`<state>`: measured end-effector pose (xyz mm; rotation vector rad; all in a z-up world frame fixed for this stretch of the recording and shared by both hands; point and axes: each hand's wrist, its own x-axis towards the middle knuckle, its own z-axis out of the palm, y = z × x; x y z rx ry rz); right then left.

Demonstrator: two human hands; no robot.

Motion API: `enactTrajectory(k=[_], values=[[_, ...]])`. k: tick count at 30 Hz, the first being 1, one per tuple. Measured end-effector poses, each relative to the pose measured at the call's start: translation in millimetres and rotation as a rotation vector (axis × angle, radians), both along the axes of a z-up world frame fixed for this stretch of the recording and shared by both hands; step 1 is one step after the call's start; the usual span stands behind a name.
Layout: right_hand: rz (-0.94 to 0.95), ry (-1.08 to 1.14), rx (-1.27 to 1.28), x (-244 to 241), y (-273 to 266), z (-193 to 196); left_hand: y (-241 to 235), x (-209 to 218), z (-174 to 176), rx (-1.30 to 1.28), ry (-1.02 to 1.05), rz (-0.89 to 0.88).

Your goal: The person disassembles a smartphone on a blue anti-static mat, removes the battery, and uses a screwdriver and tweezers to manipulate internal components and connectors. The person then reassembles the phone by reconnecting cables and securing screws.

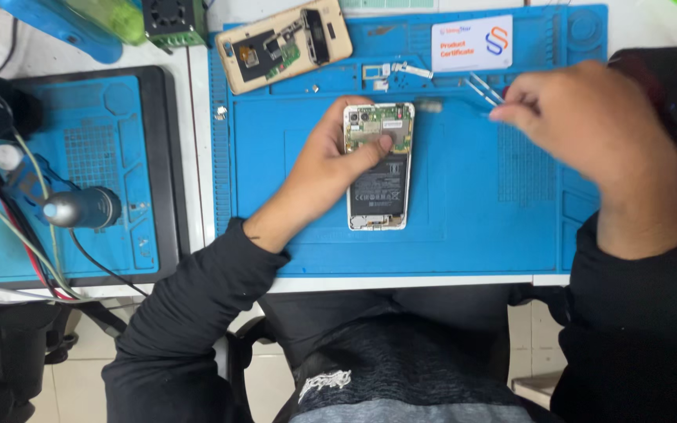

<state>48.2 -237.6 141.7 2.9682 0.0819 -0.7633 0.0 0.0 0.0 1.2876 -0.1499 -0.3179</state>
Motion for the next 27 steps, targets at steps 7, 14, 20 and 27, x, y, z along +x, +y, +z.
enactTrajectory(k=[7, 14, 20, 27], values=[[0.397, -0.140, 0.147, 3, -51, -54, -3, 1, 8, 0.012, 0.051, 0.026], [0.408, -0.201, 0.140, -7, -47, -64, -3, 3, 4, 0.006, 0.050, 0.057], [0.352, -0.170, 0.390, 5, -53, -67, -4, 4, 3, 0.012, 0.024, 0.060], [0.237, -0.507, 0.421, 31, -141, -84, -7, 1, 5, -0.003, 0.006, 0.068]])
